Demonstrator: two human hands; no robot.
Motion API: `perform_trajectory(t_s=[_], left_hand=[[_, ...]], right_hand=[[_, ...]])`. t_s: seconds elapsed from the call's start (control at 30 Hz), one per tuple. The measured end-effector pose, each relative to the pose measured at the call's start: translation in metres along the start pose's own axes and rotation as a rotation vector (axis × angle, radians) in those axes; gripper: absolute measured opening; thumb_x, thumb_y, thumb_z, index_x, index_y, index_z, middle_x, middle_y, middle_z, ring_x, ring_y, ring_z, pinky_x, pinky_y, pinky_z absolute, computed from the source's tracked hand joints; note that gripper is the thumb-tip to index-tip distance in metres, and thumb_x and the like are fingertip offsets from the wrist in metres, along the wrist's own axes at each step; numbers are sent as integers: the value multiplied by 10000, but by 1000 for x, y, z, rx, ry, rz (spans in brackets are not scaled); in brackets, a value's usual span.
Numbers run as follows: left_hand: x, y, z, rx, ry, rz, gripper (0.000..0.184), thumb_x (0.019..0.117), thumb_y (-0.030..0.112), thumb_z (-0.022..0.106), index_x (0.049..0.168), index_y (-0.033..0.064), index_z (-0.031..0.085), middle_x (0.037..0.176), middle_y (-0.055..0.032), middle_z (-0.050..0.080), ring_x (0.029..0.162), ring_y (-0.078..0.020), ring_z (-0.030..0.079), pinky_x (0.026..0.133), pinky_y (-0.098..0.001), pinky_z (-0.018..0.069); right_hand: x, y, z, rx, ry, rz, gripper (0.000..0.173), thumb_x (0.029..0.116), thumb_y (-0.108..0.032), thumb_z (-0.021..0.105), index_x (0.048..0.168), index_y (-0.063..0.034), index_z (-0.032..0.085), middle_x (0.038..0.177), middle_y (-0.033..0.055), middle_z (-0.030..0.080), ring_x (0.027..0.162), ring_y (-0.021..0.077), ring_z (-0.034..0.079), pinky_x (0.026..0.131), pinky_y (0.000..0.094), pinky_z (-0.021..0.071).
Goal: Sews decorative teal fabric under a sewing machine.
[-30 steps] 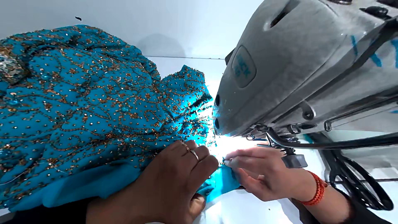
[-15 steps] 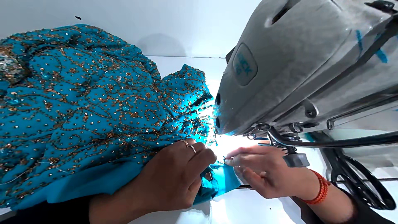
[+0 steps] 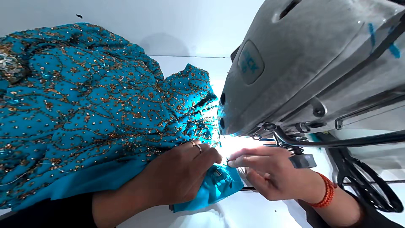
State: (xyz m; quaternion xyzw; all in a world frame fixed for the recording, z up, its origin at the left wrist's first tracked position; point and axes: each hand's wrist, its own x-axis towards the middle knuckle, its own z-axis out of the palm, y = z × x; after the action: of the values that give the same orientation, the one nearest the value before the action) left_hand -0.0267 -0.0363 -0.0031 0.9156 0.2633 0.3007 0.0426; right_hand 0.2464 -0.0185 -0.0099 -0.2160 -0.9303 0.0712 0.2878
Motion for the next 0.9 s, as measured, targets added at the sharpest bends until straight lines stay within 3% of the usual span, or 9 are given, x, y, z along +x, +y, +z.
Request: perform_trajectory(t_s=[0.13, 0.4, 0.53, 0.7, 0.83, 0.9], left_hand=[[1, -2, 3, -1, 0, 24, 256, 1077, 238, 447, 1022, 137, 676, 875, -2, 641, 860, -111, 632, 770, -205, 520], [0, -4, 6, -30, 19, -20, 252, 1024, 244, 519, 914, 153, 727, 864, 23, 648, 836, -68, 621, 734, -172, 503], [1, -2, 8, -39, 18, -21, 256, 1040, 240, 504, 979, 182, 746, 924, 22, 676, 864, -78, 645, 752, -194, 528], [0, 0, 8, -8, 22, -5, 251, 995, 212, 522, 971, 179, 769, 913, 19, 690, 847, -93, 644, 723, -202, 523], [0, 3, 4, 12, -35, 12, 299, 912, 293, 520, 1016, 177, 774, 948, 6, 695, 846, -121, 630, 698, -245, 514], [0, 5, 6, 32, -32, -5, 279, 931, 346, 553, 1012, 186, 767, 953, 10, 695, 842, -119, 637, 692, -242, 522]], right_hand=[[0, 0, 0, -6, 5, -1, 315, 930, -194, 447, 965, -149, 757, 962, -1, 770, 828, 60, 689, 672, 228, 518], [1, -2, 0, -10, 6, 18, 302, 930, -201, 458, 958, -158, 755, 919, -9, 754, 704, 63, 640, 589, 234, 483], [1, -2, 1, -5, 12, 27, 295, 931, -207, 461, 961, -166, 751, 964, -12, 762, 803, 49, 671, 667, 215, 508], [2, 2, 6, 47, 37, 4, 305, 984, -267, 455, 965, -150, 736, 950, 0, 743, 910, 43, 672, 783, 202, 526], [4, 6, 7, 99, 19, -37, 332, 996, -307, 439, 967, -130, 719, 929, 15, 719, 921, 62, 658, 810, 213, 518], [5, 9, 7, 112, 10, -59, 337, 997, -298, 434, 963, -119, 717, 915, 18, 713, 914, 65, 655, 809, 209, 516]])
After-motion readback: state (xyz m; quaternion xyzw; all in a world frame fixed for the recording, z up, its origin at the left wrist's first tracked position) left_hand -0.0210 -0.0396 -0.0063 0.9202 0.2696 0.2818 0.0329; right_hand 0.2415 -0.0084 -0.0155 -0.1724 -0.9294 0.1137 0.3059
